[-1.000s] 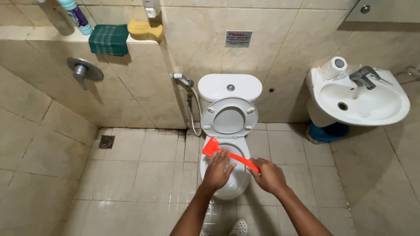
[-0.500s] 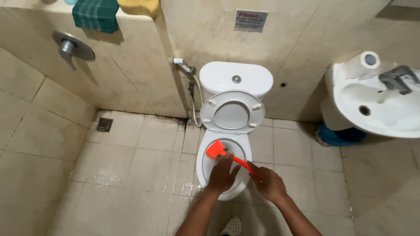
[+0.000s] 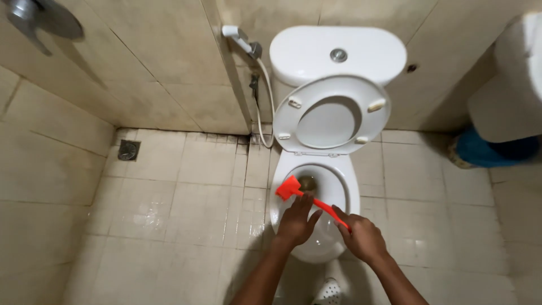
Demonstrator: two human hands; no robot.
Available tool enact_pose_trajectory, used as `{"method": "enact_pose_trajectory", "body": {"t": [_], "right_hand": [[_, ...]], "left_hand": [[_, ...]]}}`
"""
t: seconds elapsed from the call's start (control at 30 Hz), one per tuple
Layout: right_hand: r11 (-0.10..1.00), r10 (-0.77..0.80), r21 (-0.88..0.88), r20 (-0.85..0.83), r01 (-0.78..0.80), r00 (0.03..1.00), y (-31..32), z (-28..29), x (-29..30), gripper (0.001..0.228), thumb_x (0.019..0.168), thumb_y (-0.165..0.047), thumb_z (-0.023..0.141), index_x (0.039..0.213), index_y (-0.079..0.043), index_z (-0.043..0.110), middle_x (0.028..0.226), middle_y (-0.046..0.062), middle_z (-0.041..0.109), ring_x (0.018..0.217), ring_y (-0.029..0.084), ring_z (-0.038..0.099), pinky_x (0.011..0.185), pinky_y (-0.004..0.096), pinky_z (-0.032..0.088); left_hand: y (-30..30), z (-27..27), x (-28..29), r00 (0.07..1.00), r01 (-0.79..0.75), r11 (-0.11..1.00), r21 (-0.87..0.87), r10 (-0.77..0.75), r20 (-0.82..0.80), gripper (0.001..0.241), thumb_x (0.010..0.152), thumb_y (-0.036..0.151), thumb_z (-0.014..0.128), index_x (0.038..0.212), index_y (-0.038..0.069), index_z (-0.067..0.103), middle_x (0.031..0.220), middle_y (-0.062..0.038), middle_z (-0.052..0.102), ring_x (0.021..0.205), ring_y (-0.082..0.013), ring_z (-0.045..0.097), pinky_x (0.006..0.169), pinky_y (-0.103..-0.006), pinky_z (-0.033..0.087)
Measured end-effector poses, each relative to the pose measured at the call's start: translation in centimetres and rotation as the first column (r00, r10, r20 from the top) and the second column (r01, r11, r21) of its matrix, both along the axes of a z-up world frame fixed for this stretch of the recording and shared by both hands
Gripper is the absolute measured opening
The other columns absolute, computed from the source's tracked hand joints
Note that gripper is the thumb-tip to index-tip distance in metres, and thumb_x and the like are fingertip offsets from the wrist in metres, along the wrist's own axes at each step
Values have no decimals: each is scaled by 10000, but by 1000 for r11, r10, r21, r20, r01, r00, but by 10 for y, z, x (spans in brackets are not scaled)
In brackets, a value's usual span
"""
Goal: The person applies liquid from a spray bottle into the toilet bowl, places the bottle on a wall shelf, and then uses an orange toilet brush to scrub the inside of the bowl.
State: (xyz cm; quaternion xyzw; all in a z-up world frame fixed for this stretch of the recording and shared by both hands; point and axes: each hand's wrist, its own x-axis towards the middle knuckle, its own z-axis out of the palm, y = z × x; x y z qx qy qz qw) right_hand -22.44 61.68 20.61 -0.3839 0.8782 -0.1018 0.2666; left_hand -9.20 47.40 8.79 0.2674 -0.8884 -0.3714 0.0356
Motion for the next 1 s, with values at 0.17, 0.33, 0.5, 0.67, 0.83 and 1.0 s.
{"method": "enact_pose_trajectory", "body": {"t": [0.17,0.33,0.5,0.67,0.83,1.0], "right_hand": [[997,14,-76,-88,-21,996,-18,-70,-7,468,970,-374,605,1436,-384,569,864,105,717,769,304,699,718,452,564],[973,50,-213,-202,-94,978,-27,-119,-20,506,933,-295,628,1431,-367,575,846,92,719,751,317,691,686,463,561],[963,32,-249,-273,-103,961,-37,-142,-21,517,930,-308,614,1442,-362,564,832,84,723,748,322,698,676,473,570],[971,-6,-221,-404,-92,915,-39,-166,-29,378,948,-369,608,1320,-340,670,909,71,753,783,334,714,706,474,578],[992,-49,-123,-436,-6,899,-47,-158,-21,374,961,-395,597,1319,-328,685,888,104,751,812,351,709,726,481,571],[968,-79,-249,-336,-7,939,-45,-162,-14,330,960,-402,640,1225,-241,752,893,157,755,773,387,715,726,470,576]], "left_hand": [[-25,-33,-6,995,35,996,-87,-43,-93,603,1049,431,481,1518,53,463,1575,-223,432,1469,-411,388,1099,-503,408],[-41,-83,-24,937,4,988,-154,-58,-345,560,1060,370,552,1485,9,503,1562,-272,446,1474,-446,388,1148,-520,394],[-44,-120,-40,879,-71,988,-135,-2,-478,566,1027,375,573,1434,-15,509,1579,-273,447,1489,-462,380,1143,-543,378],[-59,-131,-56,891,-16,979,-204,-79,-448,553,1045,381,561,1417,-26,510,1575,-277,431,1482,-478,359,1136,-552,336],[-65,-138,-66,876,-59,952,-300,-95,-473,527,1028,394,584,1364,-11,555,1508,-240,510,1446,-454,407,1161,-561,321],[-71,-130,-53,853,-77,967,-244,-63,-518,455,1029,362,580,1327,21,629,1390,-180,624,1391,-392,504,1146,-550,357]]}}
